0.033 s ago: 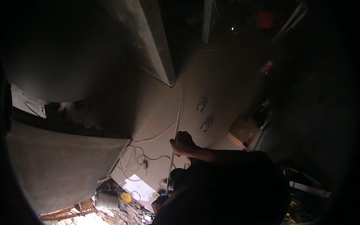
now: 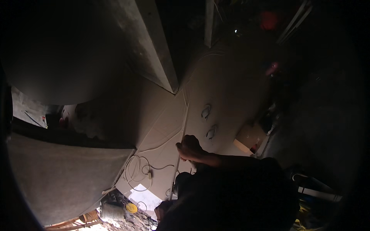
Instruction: The person uses an angle grinder to cut a rectangular hole and trim edges on a large ceramic tile. They then move the cut tile and another tile to a nearby area.
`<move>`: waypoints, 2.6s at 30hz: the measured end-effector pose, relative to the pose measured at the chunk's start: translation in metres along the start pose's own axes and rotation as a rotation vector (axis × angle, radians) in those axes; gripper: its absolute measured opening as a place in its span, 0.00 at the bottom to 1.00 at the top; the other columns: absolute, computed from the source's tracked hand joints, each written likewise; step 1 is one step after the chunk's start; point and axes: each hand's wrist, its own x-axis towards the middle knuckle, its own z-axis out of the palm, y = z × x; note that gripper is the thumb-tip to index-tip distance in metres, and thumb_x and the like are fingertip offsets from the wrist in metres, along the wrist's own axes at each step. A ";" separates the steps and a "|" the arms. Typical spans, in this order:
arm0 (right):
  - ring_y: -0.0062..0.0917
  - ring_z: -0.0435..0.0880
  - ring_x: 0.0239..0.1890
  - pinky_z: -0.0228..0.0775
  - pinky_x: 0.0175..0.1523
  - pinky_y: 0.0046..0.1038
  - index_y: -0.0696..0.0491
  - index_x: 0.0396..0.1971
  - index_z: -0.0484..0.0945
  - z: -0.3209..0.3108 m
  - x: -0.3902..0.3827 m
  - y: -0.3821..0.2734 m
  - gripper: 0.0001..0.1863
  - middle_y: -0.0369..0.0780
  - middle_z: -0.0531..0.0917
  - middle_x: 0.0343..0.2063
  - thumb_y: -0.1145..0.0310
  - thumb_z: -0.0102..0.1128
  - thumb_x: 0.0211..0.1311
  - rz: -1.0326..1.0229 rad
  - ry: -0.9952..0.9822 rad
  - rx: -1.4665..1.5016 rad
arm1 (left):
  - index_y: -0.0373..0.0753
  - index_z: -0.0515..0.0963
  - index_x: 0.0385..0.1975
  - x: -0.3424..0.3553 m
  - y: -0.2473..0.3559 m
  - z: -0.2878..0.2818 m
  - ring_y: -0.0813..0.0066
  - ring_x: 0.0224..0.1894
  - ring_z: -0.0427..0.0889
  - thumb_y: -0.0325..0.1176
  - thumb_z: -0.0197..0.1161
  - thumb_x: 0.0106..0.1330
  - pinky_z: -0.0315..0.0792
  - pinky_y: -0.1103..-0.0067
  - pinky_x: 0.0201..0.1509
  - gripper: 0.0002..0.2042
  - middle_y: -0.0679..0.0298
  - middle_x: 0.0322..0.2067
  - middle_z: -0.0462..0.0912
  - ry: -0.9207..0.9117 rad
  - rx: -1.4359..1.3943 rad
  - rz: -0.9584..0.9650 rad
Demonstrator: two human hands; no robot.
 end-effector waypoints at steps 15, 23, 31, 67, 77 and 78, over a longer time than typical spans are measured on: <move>0.36 0.88 0.21 0.85 0.44 0.37 0.53 0.14 0.83 -0.322 0.241 0.135 0.21 0.37 0.84 0.11 0.64 0.53 0.68 0.211 0.376 -0.048 | 0.51 0.84 0.35 0.492 0.104 -0.111 0.59 0.29 0.88 0.50 0.66 0.67 0.79 0.58 0.29 0.10 0.66 0.28 0.86 0.124 0.076 0.451; 0.45 0.87 0.25 0.80 0.36 0.48 0.56 0.20 0.86 -0.470 0.330 0.253 0.14 0.46 0.84 0.16 0.60 0.75 0.38 0.256 0.453 -0.004 | 0.45 0.89 0.45 0.691 0.263 -0.212 0.48 0.38 0.90 0.45 0.66 0.66 0.84 0.58 0.42 0.14 0.55 0.38 0.90 -0.175 0.040 0.648; 0.49 0.88 0.30 0.82 0.48 0.51 0.65 0.18 0.83 -0.687 0.400 0.366 0.21 0.55 0.85 0.19 0.62 0.61 0.60 0.408 0.420 0.257 | 0.45 0.90 0.43 0.898 0.467 -0.225 0.47 0.48 0.90 0.54 0.56 0.74 0.82 0.58 0.54 0.21 0.52 0.41 0.91 -0.507 0.285 0.449; 0.56 0.89 0.30 0.82 0.41 0.49 0.71 0.29 0.81 -1.621 0.746 0.898 0.16 0.62 0.84 0.22 0.68 0.67 0.62 0.199 0.622 0.017 | 0.34 0.74 0.67 1.715 1.474 -0.206 0.42 0.53 0.88 0.49 0.79 0.57 0.83 0.57 0.58 0.40 0.39 0.48 0.88 -0.327 -0.134 0.484; 0.58 0.89 0.31 0.82 0.44 0.49 0.75 0.30 0.80 -1.852 0.885 1.040 0.20 0.60 0.85 0.23 0.66 0.67 0.62 0.084 0.479 -0.098 | 0.37 0.81 0.40 1.925 1.677 -0.173 0.43 0.41 0.90 0.44 0.74 0.58 0.84 0.53 0.48 0.18 0.47 0.36 0.89 -0.197 0.149 0.392; 0.58 0.89 0.32 0.83 0.45 0.49 0.75 0.31 0.81 -1.873 0.909 1.055 0.20 0.59 0.85 0.23 0.66 0.66 0.62 0.150 0.479 -0.064 | 0.38 0.81 0.40 1.951 1.696 -0.174 0.41 0.39 0.90 0.43 0.74 0.58 0.85 0.53 0.46 0.18 0.47 0.34 0.88 -0.173 0.102 0.351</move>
